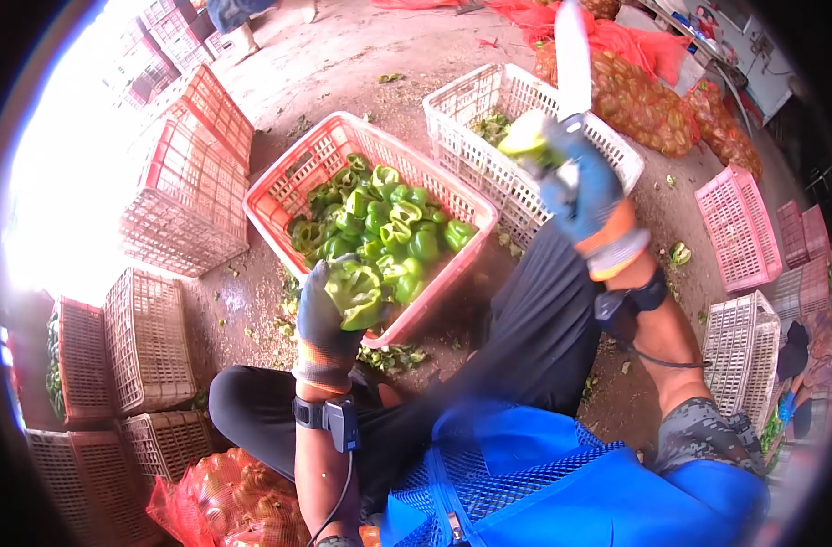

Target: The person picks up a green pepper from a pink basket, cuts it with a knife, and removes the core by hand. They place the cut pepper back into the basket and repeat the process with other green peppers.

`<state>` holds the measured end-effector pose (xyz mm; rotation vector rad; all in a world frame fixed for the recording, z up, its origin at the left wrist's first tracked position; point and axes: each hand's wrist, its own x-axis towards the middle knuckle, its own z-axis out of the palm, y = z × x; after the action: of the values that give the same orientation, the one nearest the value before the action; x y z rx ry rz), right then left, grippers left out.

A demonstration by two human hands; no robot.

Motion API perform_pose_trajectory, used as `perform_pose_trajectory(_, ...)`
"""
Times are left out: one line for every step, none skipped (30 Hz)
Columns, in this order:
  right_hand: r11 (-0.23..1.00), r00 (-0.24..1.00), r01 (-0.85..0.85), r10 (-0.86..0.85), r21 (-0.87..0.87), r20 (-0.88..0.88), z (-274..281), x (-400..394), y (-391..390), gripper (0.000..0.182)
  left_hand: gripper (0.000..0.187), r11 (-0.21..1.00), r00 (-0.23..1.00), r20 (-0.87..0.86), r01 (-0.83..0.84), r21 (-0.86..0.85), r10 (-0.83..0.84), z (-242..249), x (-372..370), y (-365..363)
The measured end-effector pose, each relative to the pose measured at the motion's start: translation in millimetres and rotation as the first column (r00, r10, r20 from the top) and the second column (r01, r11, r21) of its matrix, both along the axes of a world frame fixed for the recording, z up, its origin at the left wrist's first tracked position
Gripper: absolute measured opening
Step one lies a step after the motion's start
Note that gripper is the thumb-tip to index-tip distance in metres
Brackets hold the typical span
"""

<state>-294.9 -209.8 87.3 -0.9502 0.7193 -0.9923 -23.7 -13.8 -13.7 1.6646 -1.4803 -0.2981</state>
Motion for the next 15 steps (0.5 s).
perform_pose_trajectory(0.995, 0.997, 0.074, -0.071, -0.069, 0.034, 7, -10, -13, 0.018, 0.066, 1.000, 0.997, 0.075, 0.006, 0.001, -0.006, 1, 0, -1)
perform_pose_trajectory(0.979, 0.995, 0.100, -0.101, -0.180, 0.005, 16, -23, -28, 0.019, 0.064, 1.000, 0.989, 0.149, 0.013, 0.004, -0.013, 2, -1, -2)
perform_pose_trajectory(0.954, 0.988, 0.151, -0.153, -0.259, 0.014, 24, -34, -38, 0.019, 0.062, 1.000, 0.995, 0.101, -0.002, 0.007, 0.002, 0, -2, -2)
perform_pose_trajectory(0.932, 0.977, 0.214, -0.207, -0.291, 0.054, 30, -44, -46, 0.020, 0.061, 1.000, 0.999, 0.051, -0.015, 0.010, 0.015, -2, -3, -2)
perform_pose_trajectory(0.925, 0.975, 0.224, -0.210, -0.307, 0.076, 34, -55, -57, 0.021, 0.060, 1.000, 1.000, 0.002, -0.028, 0.011, 0.028, -3, -4, -4)
perform_pose_trajectory(0.917, 0.972, 0.233, -0.212, -0.323, 0.098, 36, -65, -67, 0.021, 0.058, 0.999, 0.999, 0.038, -0.037, 0.004, 0.037, -2, -6, -4)
perform_pose_trajectory(0.901, 0.963, 0.267, -0.238, -0.342, 0.125, 37, -72, -74, 0.021, 0.057, 0.999, 0.996, 0.075, -0.047, -0.005, 0.047, 2, -8, -4)
perform_pose_trajectory(0.882, 0.953, 0.302, -0.263, -0.362, 0.153, 38, -78, -81, 0.021, 0.055, 0.998, 0.992, 0.112, -0.056, -0.016, 0.057, 4, -10, -3)
perform_pose_trajectory(0.815, 0.939, 0.341, -0.321, -0.469, 0.124, 39, -81, -87, 0.020, 0.053, 0.998, 0.994, 0.092, -0.065, 0.025, 0.063, 2, -9, -1)
perform_pose_trajectory(0.733, 0.916, 0.375, -0.388, -0.567, 0.104, 41, -83, -92, 0.018, 0.053, 0.997, 0.995, -0.066, -0.075, 0.034, 0.077, 1, -11, -2)
perform_pose_trajectory(0.724, 0.897, 0.431, -0.410, -0.538, 0.167, 45, -84, -96, 0.016, 0.053, 0.995, 0.970, -0.223, -0.084, 0.046, 0.092, 1, -15, -4)
perform_pose_trajectory(0.716, 0.874, 0.483, -0.429, -0.505, 0.227, 49, -82, -99, 0.015, 0.053, 0.994, 0.921, -0.374, -0.093, 0.059, 0.108, 1, -17, -4)
perform_pose_trajectory(0.712, 0.860, 0.509, -0.446, -0.483, 0.249, 49, -86, -113, 0.017, 0.054, 0.991, 0.931, -0.347, -0.090, 0.096, 0.118, -1, -14, -4)
perform_pose_trajectory(0.667, 0.826, 0.560, -0.493, -0.492, 0.272, 48, -82, -121, 0.019, 0.054, 0.996, 0.809, -0.582, -0.058, 0.063, 0.084, -2, -12, -5)
perform_pose_trajectory(0.619, 0.790, 0.607, -0.538, -0.499, 0.294, 45, -78, -129, 0.022, 0.054, 0.999, 0.630, -0.775, -0.037, 0.023, 0.041, -2, -11, -5)
